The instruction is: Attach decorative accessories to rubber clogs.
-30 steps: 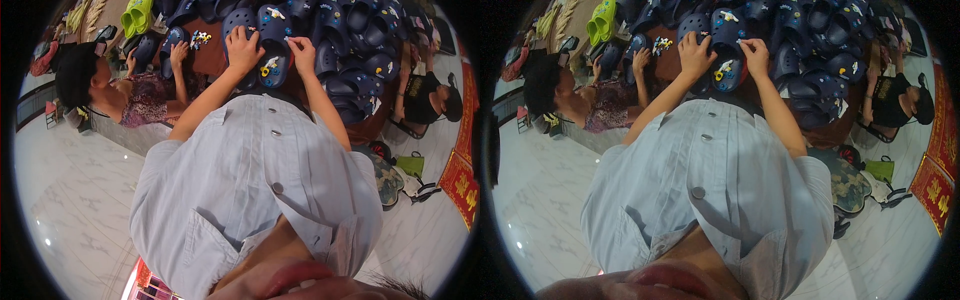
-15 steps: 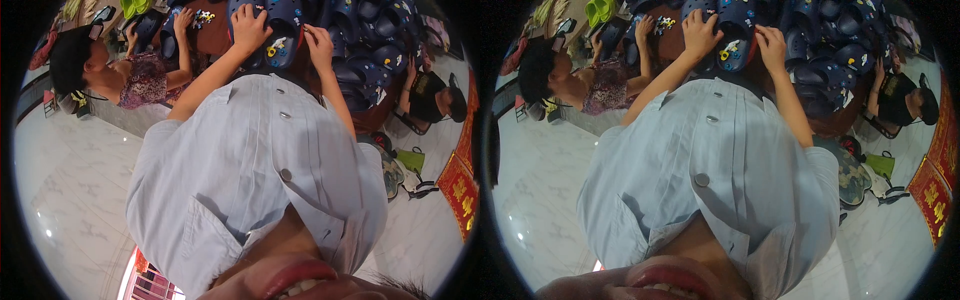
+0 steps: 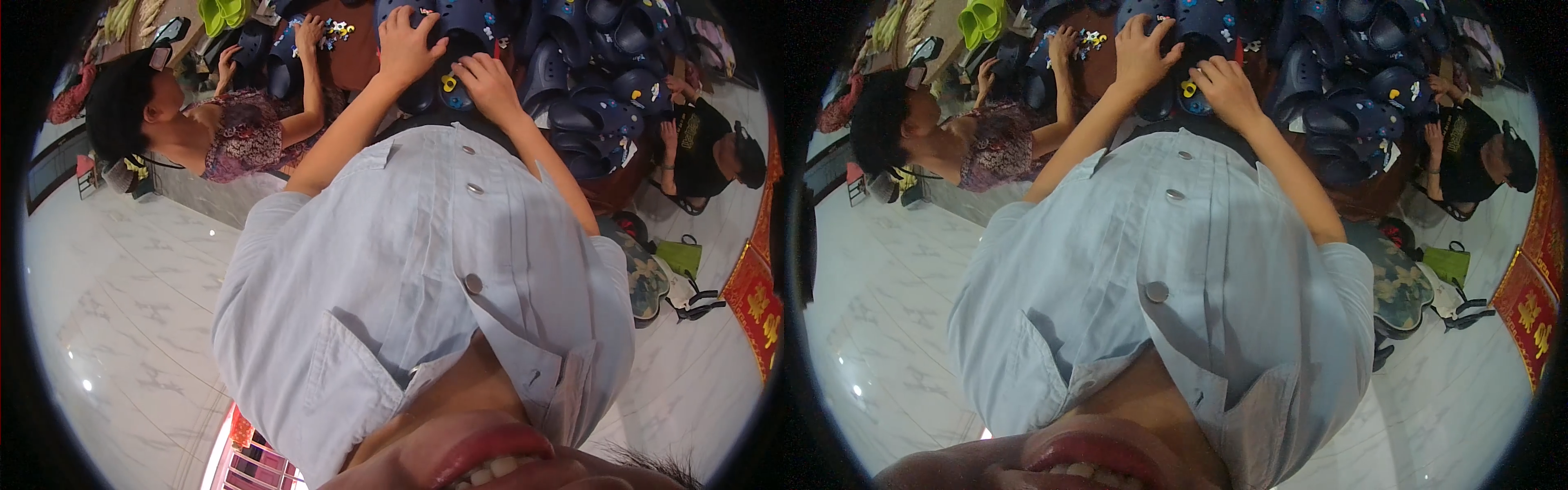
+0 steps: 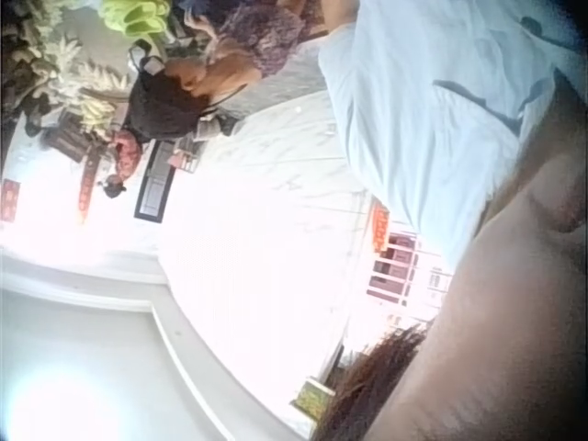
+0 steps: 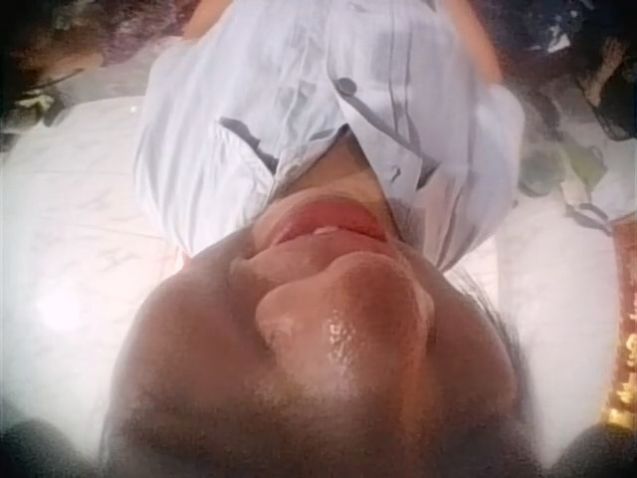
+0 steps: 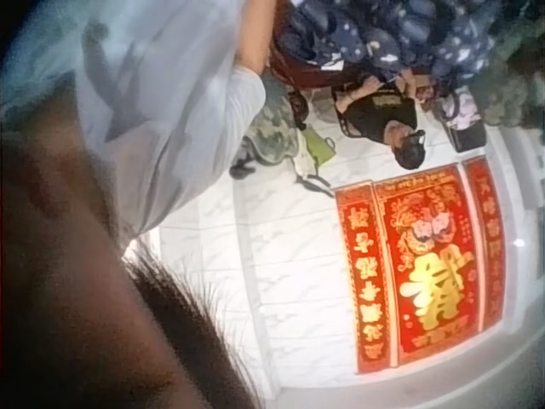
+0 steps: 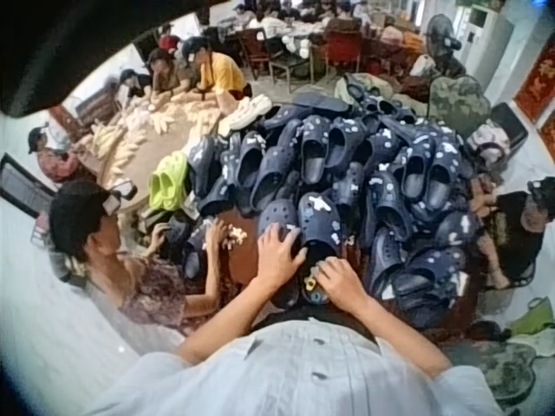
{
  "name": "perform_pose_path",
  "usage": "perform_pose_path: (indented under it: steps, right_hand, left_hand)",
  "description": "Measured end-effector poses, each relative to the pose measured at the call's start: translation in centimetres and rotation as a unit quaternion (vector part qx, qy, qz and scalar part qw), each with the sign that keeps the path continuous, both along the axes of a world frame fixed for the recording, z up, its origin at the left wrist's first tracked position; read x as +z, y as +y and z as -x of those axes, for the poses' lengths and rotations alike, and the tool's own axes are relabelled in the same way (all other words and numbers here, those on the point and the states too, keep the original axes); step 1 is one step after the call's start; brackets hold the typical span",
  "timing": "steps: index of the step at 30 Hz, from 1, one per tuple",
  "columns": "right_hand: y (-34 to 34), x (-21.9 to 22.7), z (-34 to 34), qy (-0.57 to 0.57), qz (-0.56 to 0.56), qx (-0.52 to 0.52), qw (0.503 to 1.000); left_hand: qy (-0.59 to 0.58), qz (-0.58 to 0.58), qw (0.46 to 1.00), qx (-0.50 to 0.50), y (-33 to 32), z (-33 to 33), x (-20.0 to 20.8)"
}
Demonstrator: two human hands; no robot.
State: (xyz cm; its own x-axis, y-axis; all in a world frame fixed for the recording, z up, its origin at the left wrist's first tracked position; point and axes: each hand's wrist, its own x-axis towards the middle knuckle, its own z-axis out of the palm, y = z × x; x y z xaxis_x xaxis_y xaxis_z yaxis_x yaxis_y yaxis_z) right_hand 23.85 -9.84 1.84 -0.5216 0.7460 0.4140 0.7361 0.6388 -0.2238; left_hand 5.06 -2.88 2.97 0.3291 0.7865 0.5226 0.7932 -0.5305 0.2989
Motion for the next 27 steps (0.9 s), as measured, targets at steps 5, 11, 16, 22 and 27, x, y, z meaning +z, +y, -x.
perform_pose_path:
  steps: [5, 11, 16, 22, 27]
  right_hand:
    - [1.0, -0.2, 0.9, -0.086, 0.004, -0.01, 0.996]
    - [0.9, 0.0, 0.4, -0.098, 0.08, -0.009, 0.992]
    - [0.4, 1.8, 0.1, 0.107, 0.123, -0.057, 0.985]
    - [2.3, 3.0, 1.8, 0.371, 0.336, -0.12, 0.857]
    - [3.6, 2.6, 3.5, 0.498, 0.376, -0.079, 0.777]
  left_hand:
    - [-0.082, 0.024, 0.996, -0.026, -0.2, 3.1, -0.2]
    - [-0.125, 0.042, 0.991, -0.014, -2.8, 5.8, 1.1]
    - [-0.161, 0.088, 0.983, -0.024, -3.6, 6.0, 2.2]
    - [-0.225, 0.154, 0.956, -0.113, -3.9, 3.4, 4.0]
    - [-0.153, 0.09, 0.974, -0.143, -3.4, 2.9, 3.4]
